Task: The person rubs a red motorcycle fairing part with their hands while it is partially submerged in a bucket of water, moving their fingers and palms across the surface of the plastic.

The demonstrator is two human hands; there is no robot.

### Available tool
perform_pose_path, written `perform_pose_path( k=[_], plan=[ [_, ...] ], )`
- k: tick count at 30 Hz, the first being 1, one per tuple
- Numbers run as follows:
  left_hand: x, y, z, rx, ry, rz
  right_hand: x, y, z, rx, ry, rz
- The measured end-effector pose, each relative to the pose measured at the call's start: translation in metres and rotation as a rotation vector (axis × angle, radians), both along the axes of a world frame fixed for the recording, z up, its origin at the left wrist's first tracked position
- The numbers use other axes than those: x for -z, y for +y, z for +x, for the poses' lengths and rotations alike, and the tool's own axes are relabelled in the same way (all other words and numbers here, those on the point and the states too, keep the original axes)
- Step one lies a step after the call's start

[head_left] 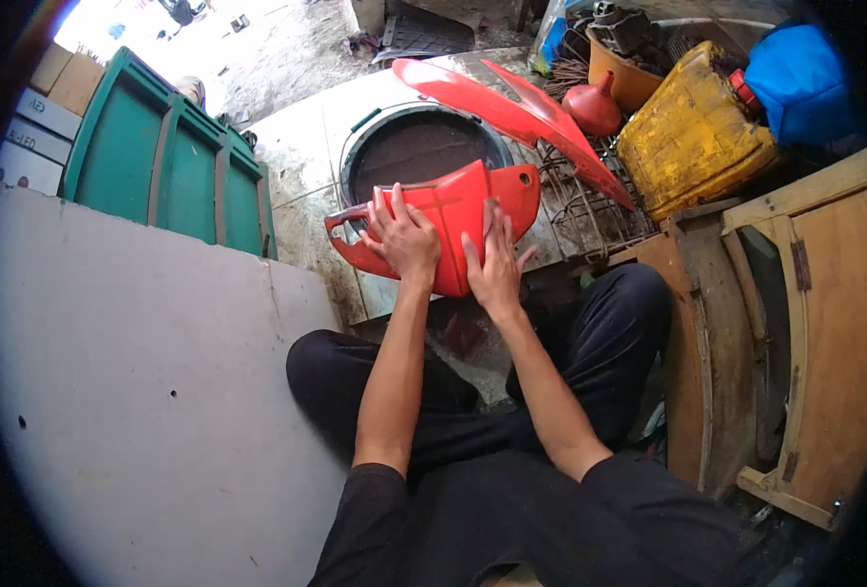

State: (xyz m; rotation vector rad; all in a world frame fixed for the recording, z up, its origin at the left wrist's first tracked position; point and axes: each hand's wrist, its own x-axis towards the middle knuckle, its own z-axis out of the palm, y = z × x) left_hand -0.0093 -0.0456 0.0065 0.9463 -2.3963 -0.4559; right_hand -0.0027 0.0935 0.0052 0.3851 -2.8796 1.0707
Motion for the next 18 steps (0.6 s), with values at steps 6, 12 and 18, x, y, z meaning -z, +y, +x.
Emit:
perform_pose_path(
  k=[6,12,18],
  plan=[
    [-0.002,0.006,-0.009,0.010,-0.008,0.027,-0.019,-0.019,-0.121,-0.038,-0.146,0.155],
    [0.001,0.000,-0.001,0.003,0.005,0.013,0.000,-0.004,-0.031,-0.050,0.074,0.057],
    [-0.001,-0.002,0.001,0.010,-0.014,0.025,0.012,0.000,-0.015,0.096,-0.003,0.068]
  ],
)
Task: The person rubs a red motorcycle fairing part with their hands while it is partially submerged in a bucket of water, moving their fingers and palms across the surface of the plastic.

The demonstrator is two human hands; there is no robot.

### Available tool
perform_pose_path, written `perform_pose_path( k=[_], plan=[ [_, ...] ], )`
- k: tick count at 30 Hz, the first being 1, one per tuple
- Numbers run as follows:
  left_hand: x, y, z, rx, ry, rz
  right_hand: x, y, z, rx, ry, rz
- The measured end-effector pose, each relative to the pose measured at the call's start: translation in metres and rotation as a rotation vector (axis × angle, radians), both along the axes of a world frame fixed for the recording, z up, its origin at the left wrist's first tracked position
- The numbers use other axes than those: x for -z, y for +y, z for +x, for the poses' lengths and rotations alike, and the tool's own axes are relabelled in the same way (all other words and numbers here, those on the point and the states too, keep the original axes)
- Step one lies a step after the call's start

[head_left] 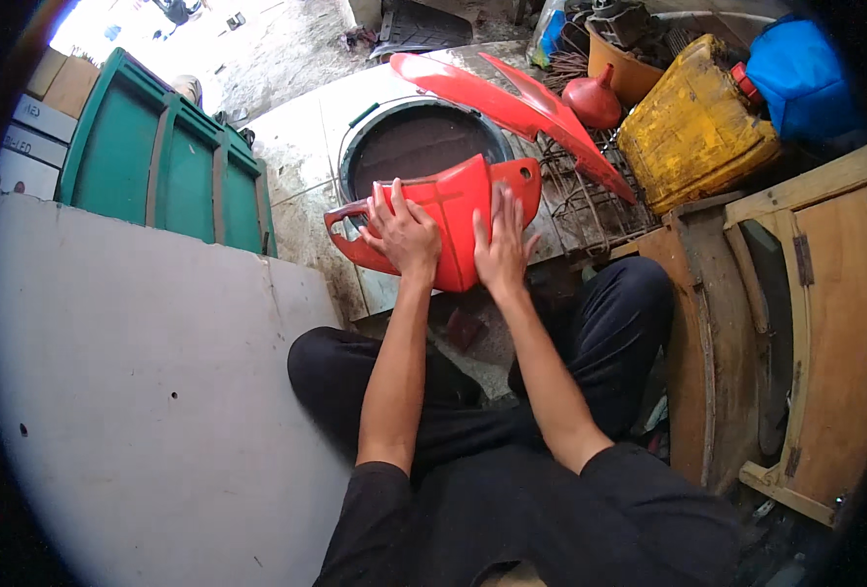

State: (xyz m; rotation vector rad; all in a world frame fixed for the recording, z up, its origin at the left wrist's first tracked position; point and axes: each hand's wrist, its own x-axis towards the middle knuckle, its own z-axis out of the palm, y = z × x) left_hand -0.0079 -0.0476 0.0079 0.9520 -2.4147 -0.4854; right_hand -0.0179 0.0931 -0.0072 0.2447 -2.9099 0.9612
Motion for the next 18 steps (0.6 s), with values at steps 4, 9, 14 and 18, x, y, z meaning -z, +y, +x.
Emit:
perform_pose_path(
  k=[4,9,14,18],
  plan=[
    [-0.002,0.008,-0.007,0.010,0.002,0.000,-0.013,0.007,-0.108,0.040,-0.105,0.045],
    [-0.001,0.009,-0.008,0.005,0.009,-0.002,0.002,0.010,-0.092,0.000,0.034,0.063],
    [0.001,0.003,-0.002,-0.006,-0.001,-0.025,0.001,-0.001,-0.012,0.001,0.018,0.055],
    [0.000,0.005,-0.009,-0.026,-0.002,0.007,-0.008,-0.008,-0.030,0.018,0.026,0.070]
  ],
)
